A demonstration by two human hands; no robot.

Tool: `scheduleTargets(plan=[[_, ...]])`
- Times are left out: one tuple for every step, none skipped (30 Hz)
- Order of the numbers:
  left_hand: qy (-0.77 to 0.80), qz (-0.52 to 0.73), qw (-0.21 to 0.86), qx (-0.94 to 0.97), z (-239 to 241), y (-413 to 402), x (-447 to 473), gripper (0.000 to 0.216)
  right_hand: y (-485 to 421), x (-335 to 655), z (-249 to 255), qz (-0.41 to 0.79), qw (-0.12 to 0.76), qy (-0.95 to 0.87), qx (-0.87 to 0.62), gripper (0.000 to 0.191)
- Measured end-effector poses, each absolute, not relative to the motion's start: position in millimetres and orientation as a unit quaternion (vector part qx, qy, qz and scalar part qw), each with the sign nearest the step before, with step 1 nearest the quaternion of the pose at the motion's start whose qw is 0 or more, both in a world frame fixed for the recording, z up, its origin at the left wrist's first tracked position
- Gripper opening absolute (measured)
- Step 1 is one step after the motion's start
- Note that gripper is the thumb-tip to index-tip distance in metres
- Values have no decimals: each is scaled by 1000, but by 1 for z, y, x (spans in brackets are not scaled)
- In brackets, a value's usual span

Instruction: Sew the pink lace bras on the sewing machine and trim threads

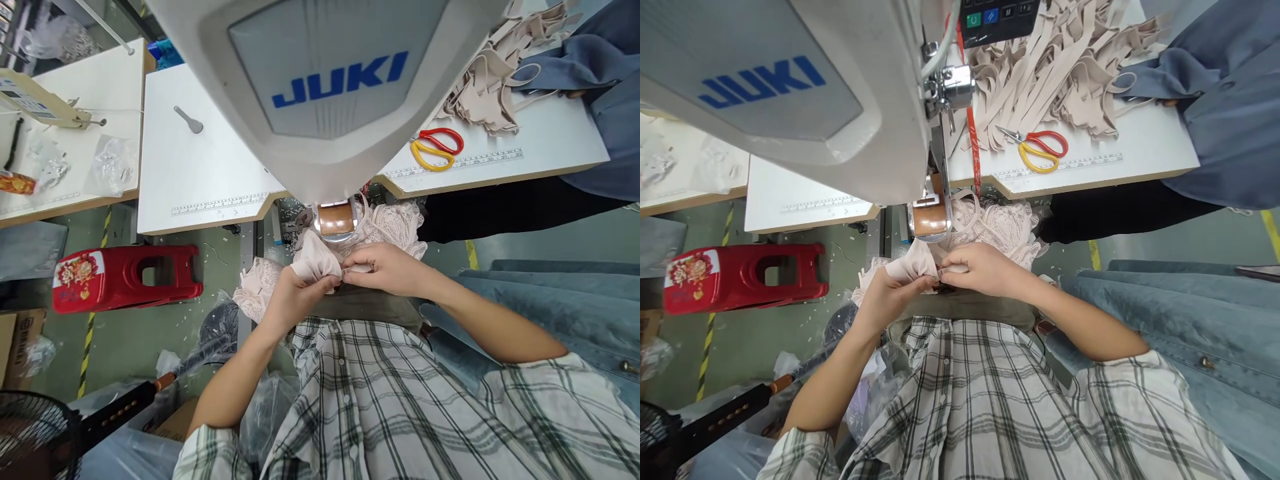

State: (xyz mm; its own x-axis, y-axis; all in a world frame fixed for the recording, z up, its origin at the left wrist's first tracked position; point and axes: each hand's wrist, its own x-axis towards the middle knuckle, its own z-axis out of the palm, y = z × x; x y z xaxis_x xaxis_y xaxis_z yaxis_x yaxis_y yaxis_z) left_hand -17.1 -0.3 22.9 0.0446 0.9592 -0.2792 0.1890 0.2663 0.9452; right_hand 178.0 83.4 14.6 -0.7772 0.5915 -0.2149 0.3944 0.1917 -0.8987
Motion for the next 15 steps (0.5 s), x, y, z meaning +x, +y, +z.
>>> scheduleTargets(plan=[[593, 362, 539, 477, 24, 1, -18, 30, 83, 177, 14, 558, 95, -754, -334, 17], [594, 363, 546, 467, 24, 1, -18, 31, 82, 176, 13, 571, 99, -736, -349, 18], [595, 361, 554, 457, 25, 2, -19, 32, 81, 175, 13, 586, 101, -716, -366, 19], [595, 359, 562, 449, 26, 3, -19, 32, 80, 174, 12, 602, 103, -696, -379, 20], [595, 356, 569, 443, 27, 4, -19, 32, 80, 174, 11, 617, 106, -677, -386, 21], [594, 354, 573, 440, 28, 4, -19, 32, 79, 173, 11, 628, 110, -664, -390, 22], [593, 353, 576, 438, 28, 5, -19, 32, 79, 173, 10, 636, 115, -655, -391, 22], [592, 355, 577, 437, 28, 5, -18, 33, 79, 173, 10, 642, 118, -649, -391, 23], [589, 357, 580, 435, 28, 5, -18, 34, 80, 174, 9, 647, 117, -645, -389, 23], [585, 361, 583, 433, 28, 5, -18, 35, 80, 174, 9, 652, 115, -643, -386, 24], [581, 366, 586, 429, 27, 5, -17, 36, 81, 174, 8, 657, 112, -639, -384, 24], [578, 371, 589, 426, 27, 5, -17, 37, 81, 174, 7, 663, 109, -635, -381, 24], [576, 375, 591, 422, 26, 5, -16, 37, 82, 175, 7, 671, 106, -629, -378, 25], [573, 382, 592, 418, 24, 5, -16, 36, 82, 175, 6, 678, 103, -623, -375, 25], [569, 389, 594, 414, 23, 4, -16, 35, 82, 175, 6, 685, 101, -618, -372, 25]])
